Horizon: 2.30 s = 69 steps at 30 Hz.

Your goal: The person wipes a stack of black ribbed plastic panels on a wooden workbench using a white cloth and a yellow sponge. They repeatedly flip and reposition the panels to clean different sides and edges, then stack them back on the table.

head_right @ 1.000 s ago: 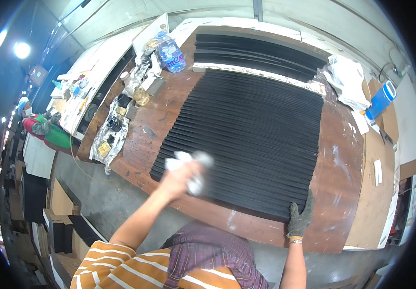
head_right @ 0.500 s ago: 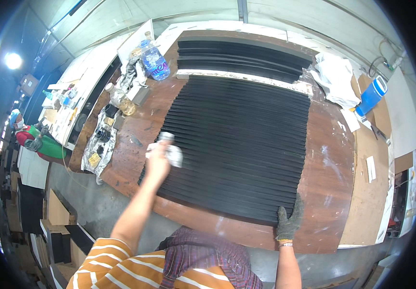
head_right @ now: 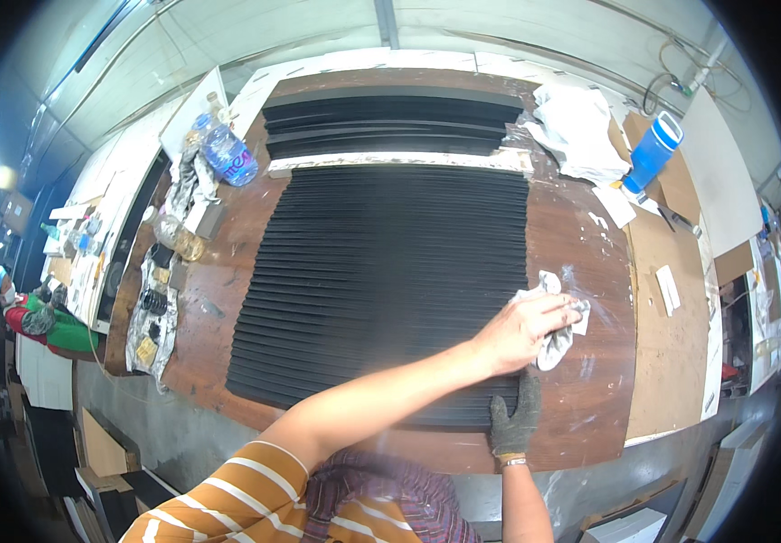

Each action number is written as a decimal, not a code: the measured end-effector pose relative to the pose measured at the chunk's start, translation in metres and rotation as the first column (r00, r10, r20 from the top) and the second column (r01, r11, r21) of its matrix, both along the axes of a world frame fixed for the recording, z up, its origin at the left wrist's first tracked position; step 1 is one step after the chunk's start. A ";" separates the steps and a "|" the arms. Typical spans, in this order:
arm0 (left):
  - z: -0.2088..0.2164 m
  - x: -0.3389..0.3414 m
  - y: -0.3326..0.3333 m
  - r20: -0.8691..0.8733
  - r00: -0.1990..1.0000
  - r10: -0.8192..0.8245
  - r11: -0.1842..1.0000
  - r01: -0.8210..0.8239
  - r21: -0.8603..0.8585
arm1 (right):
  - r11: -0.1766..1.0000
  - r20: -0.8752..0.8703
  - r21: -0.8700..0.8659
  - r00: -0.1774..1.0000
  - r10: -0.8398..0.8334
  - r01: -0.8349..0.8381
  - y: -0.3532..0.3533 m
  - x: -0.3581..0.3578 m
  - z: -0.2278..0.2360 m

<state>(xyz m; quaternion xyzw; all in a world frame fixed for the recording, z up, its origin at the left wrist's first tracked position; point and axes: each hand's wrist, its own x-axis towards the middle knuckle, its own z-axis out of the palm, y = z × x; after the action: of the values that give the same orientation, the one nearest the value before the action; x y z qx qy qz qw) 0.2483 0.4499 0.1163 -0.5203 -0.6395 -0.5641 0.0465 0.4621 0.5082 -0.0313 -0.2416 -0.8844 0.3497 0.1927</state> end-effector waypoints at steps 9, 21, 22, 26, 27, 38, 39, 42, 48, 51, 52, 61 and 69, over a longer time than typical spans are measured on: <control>-0.101 -0.079 -0.146 -0.243 0.967 0.076 0.850 -0.190 -0.491 | 0.999 0.041 -0.016 0.998 0.051 -0.050 -0.004 -0.009 0.024; -0.014 -0.119 -0.442 -0.126 0.513 0.849 0.417 -0.797 -0.438 | 0.907 -0.051 -0.420 0.999 0.003 -0.024 0.012 -0.041 0.061; -0.019 -0.119 -0.413 -0.061 0.609 0.790 0.554 -0.753 -0.355 | 0.951 -0.005 -0.308 1.000 0.029 -0.029 0.017 -0.054 0.066; -0.044 -0.100 -0.244 0.335 0.801 0.496 0.838 -0.342 -0.424 | 0.985 0.127 0.097 0.984 0.126 -0.139 0.035 -0.123 0.079; -0.045 -0.098 -0.204 -0.215 0.928 0.304 0.813 -0.371 -0.450 | 0.965 0.135 0.187 0.978 0.158 -0.182 0.034 -0.140 0.078; -0.090 -0.112 -0.228 -0.160 0.966 0.201 0.790 -0.257 -0.557 | 0.903 0.301 0.305 0.930 0.209 -0.302 0.021 -0.183 0.088; -0.089 -0.118 -0.266 -0.169 0.941 0.292 0.750 -0.335 -0.571 | 0.910 0.308 0.283 0.927 0.214 -0.304 0.020 -0.184 0.090; -0.067 -0.133 -0.367 -0.055 0.778 0.626 0.572 -0.506 -0.645 | 0.913 0.358 0.274 0.913 0.194 -0.302 0.018 -0.187 0.093; -0.040 -0.198 -0.351 -0.283 0.512 0.811 0.377 -0.828 -0.415 | 0.898 0.383 0.311 0.905 0.182 -0.312 0.017 -0.187 0.095; -0.051 -0.229 -0.229 -0.124 0.767 0.630 0.696 -0.628 -0.349 | 0.898 0.375 0.307 0.908 0.189 -0.314 0.017 -0.187 0.097; -0.055 -0.234 -0.180 -0.113 0.822 0.559 0.763 -0.562 -0.319 | 0.900 0.371 0.305 0.909 0.189 -0.312 0.017 -0.188 0.097; -0.083 -0.221 0.063 -0.286 0.957 0.055 0.855 -0.193 -0.482 | 0.913 0.367 0.280 0.912 0.183 -0.296 0.019 -0.191 0.093; -0.101 -0.274 -0.187 -0.171 0.932 0.320 0.741 -0.358 -0.568 | 0.917 0.360 0.268 0.913 0.190 -0.297 0.017 -0.189 0.088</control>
<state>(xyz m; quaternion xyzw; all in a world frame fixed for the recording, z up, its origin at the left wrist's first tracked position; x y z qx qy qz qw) -0.0261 0.2633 0.0155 -0.4007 -0.8647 -0.3027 0.0040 0.2727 0.5251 0.0569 -0.1485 -0.9718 0.1798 0.0340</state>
